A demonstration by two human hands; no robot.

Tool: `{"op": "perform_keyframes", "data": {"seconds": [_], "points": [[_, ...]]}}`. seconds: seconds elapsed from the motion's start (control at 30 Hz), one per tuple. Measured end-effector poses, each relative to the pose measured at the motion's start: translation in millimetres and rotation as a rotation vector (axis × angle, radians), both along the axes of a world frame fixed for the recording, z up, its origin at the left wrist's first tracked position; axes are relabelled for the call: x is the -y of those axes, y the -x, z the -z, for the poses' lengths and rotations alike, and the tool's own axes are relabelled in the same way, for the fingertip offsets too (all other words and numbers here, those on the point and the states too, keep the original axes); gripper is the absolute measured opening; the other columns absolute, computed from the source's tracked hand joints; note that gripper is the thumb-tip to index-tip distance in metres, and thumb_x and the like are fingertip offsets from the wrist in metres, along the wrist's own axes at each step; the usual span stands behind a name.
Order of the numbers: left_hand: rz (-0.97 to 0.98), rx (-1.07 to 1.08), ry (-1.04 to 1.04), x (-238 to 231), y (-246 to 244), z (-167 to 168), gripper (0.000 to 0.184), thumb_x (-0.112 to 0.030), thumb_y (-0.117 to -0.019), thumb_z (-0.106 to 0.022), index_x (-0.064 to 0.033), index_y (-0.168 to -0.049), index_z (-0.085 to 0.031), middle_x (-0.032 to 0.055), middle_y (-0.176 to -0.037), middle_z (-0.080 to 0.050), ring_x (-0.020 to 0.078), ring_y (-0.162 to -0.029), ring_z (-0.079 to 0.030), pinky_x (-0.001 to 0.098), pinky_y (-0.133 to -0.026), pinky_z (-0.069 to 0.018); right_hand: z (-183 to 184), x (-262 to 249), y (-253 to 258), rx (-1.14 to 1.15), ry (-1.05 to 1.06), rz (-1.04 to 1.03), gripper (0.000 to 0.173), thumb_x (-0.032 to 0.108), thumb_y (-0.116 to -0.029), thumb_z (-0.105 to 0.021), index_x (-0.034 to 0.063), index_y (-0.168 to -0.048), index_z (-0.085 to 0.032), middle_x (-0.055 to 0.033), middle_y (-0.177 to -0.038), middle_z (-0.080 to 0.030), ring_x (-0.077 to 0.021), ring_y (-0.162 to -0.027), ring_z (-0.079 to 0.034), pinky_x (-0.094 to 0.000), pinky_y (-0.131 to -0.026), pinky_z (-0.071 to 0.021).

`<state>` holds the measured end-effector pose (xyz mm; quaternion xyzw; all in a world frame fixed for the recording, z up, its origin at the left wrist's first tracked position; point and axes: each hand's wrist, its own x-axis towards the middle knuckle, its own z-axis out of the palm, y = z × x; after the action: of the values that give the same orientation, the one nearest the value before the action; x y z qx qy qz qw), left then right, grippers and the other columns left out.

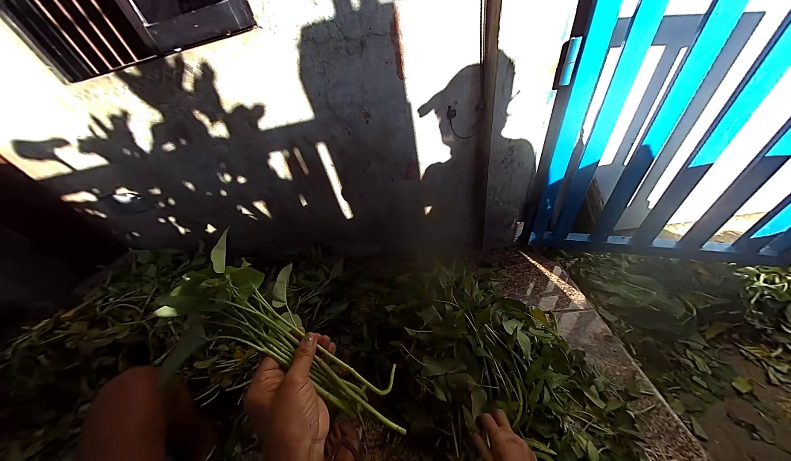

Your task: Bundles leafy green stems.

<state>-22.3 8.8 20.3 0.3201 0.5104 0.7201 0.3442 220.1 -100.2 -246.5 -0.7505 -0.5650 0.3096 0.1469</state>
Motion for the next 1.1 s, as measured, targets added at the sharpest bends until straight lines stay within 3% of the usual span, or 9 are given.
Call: {"op": "perform_keyframes", "data": {"seconds": [0.2, 0.43, 0.53, 0.73, 0.83, 0.93, 0.97, 1.03, 1.1], "points": [[0.252, 0.219, 0.224, 6, -6, -1, 0.016, 0.004, -0.1012, -0.055, 0.0086, -0.116, -0.058, 0.0202, -0.088, -0.07, 0.0302, -0.075, -0.074, 0.0447, -0.069, -0.0653, 31, -86, -72, 0.267, -0.101, 0.412, 0.038, 0.008, -0.0989, -0.054, -0.0031, -0.135, -0.059, -0.0269, -0.143, -0.053, -0.0436, -0.129, -0.056, -0.0545, -0.099, -0.0535], [0.33, 0.247, 0.282, 7, -13, -2, 0.016, 0.006, -0.1015, -0.054, 0.0099, -0.117, -0.053, 0.0264, -0.091, -0.072, 0.0383, -0.077, -0.075, 0.0503, -0.069, -0.0653, 30, -106, -110, 0.056, 0.236, 0.502, 0.056, 0.031, -0.1005, -0.059, 0.0027, -0.147, -0.047, -0.0257, -0.143, -0.055, -0.0416, -0.134, -0.054, -0.0582, -0.106, -0.0477], [0.338, 0.266, 0.287, 8, -21, -3, 0.015, 0.006, -0.1012, -0.054, 0.0094, -0.116, -0.053, 0.0245, -0.087, -0.071, 0.0363, -0.074, -0.075, 0.0492, -0.068, -0.0654, 34, -100, -113, -0.012, 0.209, 0.626, 0.055, 0.026, -0.1031, -0.053, 0.0025, -0.151, -0.04, -0.0285, -0.146, -0.049, -0.0424, -0.131, -0.056, -0.0564, -0.104, -0.0498], [0.348, 0.341, 0.308, 5, -27, 2, 0.017, 0.006, -0.1005, -0.055, 0.0084, -0.117, -0.054, 0.0237, -0.087, -0.071, 0.0354, -0.074, -0.074, 0.0494, -0.068, -0.0651, 29, -101, -119, 0.067, 0.259, 0.444, 0.052, 0.03, -0.0937, -0.067, 0.009, -0.141, -0.058, -0.0275, -0.148, -0.048, -0.0451, -0.138, -0.047, -0.0612, -0.104, -0.0475], [0.374, 0.375, 0.335, 4, -29, 3, 0.016, 0.004, -0.1014, -0.054, 0.0068, -0.117, -0.053, 0.0229, -0.087, -0.07, 0.0347, -0.076, -0.074, 0.0497, -0.07, -0.065, -14, -95, -87, 0.045, 0.037, 0.408, 0.045, 0.026, -0.0943, -0.065, 0.0021, -0.132, -0.062, -0.0279, -0.138, -0.055, -0.0448, -0.13, -0.053, -0.0588, -0.103, -0.0484], [0.379, 0.384, 0.344, 2, -31, 3, 0.016, 0.004, -0.1017, -0.054, 0.0062, -0.118, -0.053, 0.0223, -0.089, -0.07, 0.0349, -0.077, -0.074, 0.0502, -0.07, -0.0648, -50, -74, -46, 0.084, -0.543, 0.446, 0.024, 0.006, -0.0867, -0.063, -0.0059, -0.108, -0.064, -0.026, -0.105, -0.065, -0.0414, -0.091, -0.069, -0.0557, -0.074, -0.0581], [0.376, 0.383, 0.347, 2, -31, 4, 0.016, 0.004, -0.1017, -0.053, 0.0063, -0.118, -0.053, 0.0224, -0.089, -0.07, 0.0346, -0.076, -0.074, 0.05, -0.07, -0.0647, -55, -67, -39, 0.033, -0.586, 0.459, 0.026, 0.004, -0.087, -0.061, -0.0067, -0.111, -0.063, -0.0253, -0.106, -0.065, -0.0404, -0.089, -0.07, -0.0562, -0.072, -0.0581], [0.37, 0.382, 0.35, 3, -33, 5, 0.016, 0.003, -0.1016, -0.054, 0.0063, -0.117, -0.053, 0.0222, -0.089, -0.069, 0.034, -0.075, -0.074, 0.0494, -0.069, -0.0647, -52, -62, -43, -0.169, -0.381, 0.476, 0.038, 0.019, -0.0963, -0.054, -0.004, -0.126, -0.058, -0.0247, -0.118, -0.066, -0.0408, -0.102, -0.068, -0.0602, -0.085, -0.0546], [0.378, 0.378, 0.352, 4, -34, 5, 0.016, 0.003, -0.1016, -0.054, 0.0064, -0.117, -0.053, 0.0215, -0.088, -0.069, 0.0332, -0.075, -0.073, 0.049, -0.069, -0.0648, -50, -65, -59, -0.461, -0.155, 0.526, 0.049, 0.043, -0.1058, -0.049, -0.0002, -0.125, -0.063, -0.0227, -0.115, -0.067, -0.0364, -0.107, -0.066, -0.0581, -0.092, -0.0507]]}}
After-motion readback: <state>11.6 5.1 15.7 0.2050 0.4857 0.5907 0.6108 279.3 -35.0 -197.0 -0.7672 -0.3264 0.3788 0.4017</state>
